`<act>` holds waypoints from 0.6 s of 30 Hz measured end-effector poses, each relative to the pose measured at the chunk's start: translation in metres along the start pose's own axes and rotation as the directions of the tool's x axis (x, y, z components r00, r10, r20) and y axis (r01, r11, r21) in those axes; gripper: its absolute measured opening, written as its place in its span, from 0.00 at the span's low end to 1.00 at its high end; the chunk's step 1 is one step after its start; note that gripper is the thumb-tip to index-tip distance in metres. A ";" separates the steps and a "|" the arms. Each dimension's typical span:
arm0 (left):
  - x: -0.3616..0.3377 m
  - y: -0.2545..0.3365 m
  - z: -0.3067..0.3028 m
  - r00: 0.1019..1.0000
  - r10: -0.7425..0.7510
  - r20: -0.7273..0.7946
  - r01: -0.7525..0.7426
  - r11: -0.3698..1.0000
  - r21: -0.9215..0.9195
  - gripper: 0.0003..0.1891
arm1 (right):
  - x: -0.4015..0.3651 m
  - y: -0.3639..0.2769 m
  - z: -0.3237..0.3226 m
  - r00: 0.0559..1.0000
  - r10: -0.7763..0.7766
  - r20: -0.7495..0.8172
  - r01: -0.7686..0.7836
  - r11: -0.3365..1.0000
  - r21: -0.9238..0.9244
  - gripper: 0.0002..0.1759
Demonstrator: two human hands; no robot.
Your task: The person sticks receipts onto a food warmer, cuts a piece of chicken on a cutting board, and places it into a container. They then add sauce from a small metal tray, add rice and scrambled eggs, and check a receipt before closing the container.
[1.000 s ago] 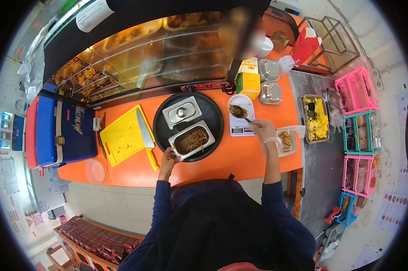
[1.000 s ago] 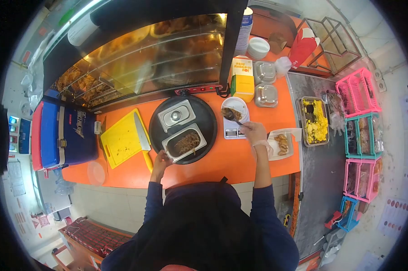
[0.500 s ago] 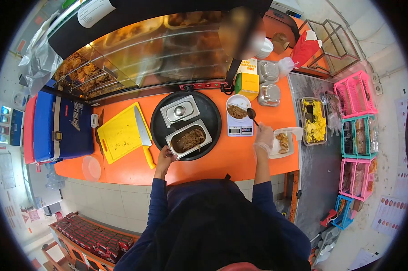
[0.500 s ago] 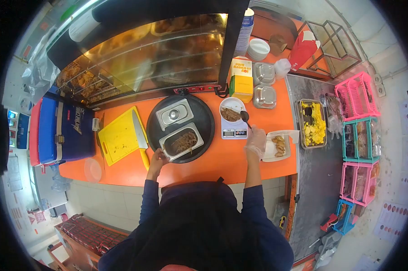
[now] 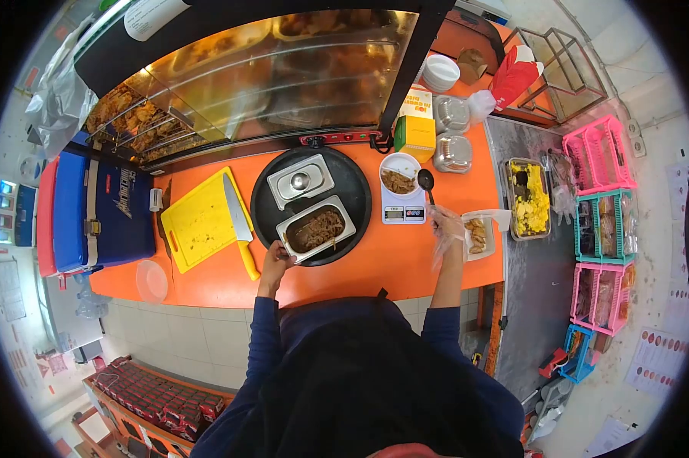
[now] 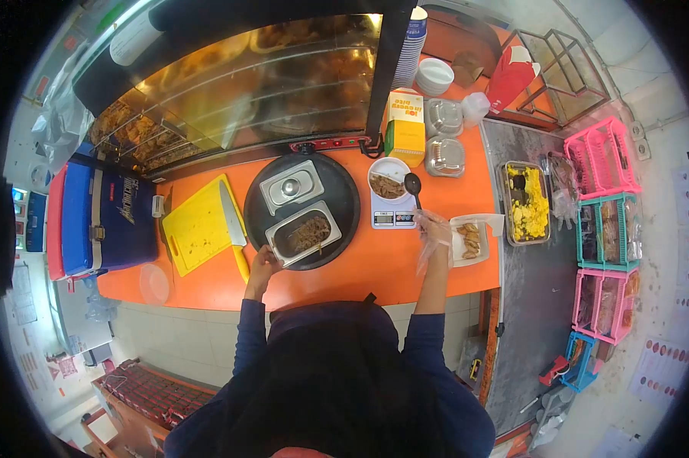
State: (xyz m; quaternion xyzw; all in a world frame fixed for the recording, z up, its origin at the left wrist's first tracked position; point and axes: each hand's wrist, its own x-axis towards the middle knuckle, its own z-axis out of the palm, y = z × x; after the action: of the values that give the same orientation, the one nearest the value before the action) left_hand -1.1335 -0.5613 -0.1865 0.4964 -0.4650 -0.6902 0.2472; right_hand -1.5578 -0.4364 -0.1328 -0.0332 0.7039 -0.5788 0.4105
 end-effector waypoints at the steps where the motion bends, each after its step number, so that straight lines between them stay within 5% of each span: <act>1: 0.000 -0.001 0.000 1.000 -0.009 0.003 0.009 1.000 -0.012 0.16 | -0.001 -0.001 -0.002 1.000 0.018 0.025 -0.018 1.000 -0.006 0.12; 12: -0.002 0.003 0.002 1.000 -0.016 -0.006 0.017 1.000 0.003 0.15 | 0.010 0.013 0.005 0.998 0.025 0.057 -0.022 0.998 -0.061 0.13; 14: -0.002 0.007 0.004 1.000 -0.010 -0.006 0.010 1.000 -0.005 0.14 | 0.022 0.025 0.011 0.962 -0.271 0.029 0.272 0.958 -0.093 0.15; 15: -0.004 0.009 0.005 1.000 -0.009 -0.011 0.009 1.000 -0.003 0.14 | 0.026 0.025 0.013 0.962 -0.271 0.029 0.273 0.958 -0.093 0.15; 17: -0.005 0.011 0.006 1.000 -0.009 -0.014 0.009 1.000 -0.001 0.14 | 0.031 0.024 0.020 0.865 -0.501 0.019 0.415 0.694 -0.588 0.13; 18: -0.004 0.009 0.005 1.000 -0.022 -0.007 0.022 0.999 -0.029 0.15 | 0.021 0.012 0.029 0.865 -0.502 0.018 0.415 0.693 -0.589 0.13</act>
State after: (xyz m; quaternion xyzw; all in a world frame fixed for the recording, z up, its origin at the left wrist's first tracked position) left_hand -1.1372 -0.5600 -0.1762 0.5003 -0.4487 -0.6976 0.2484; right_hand -1.5488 -0.4660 -0.1539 -0.2884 0.8414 -0.4238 0.1711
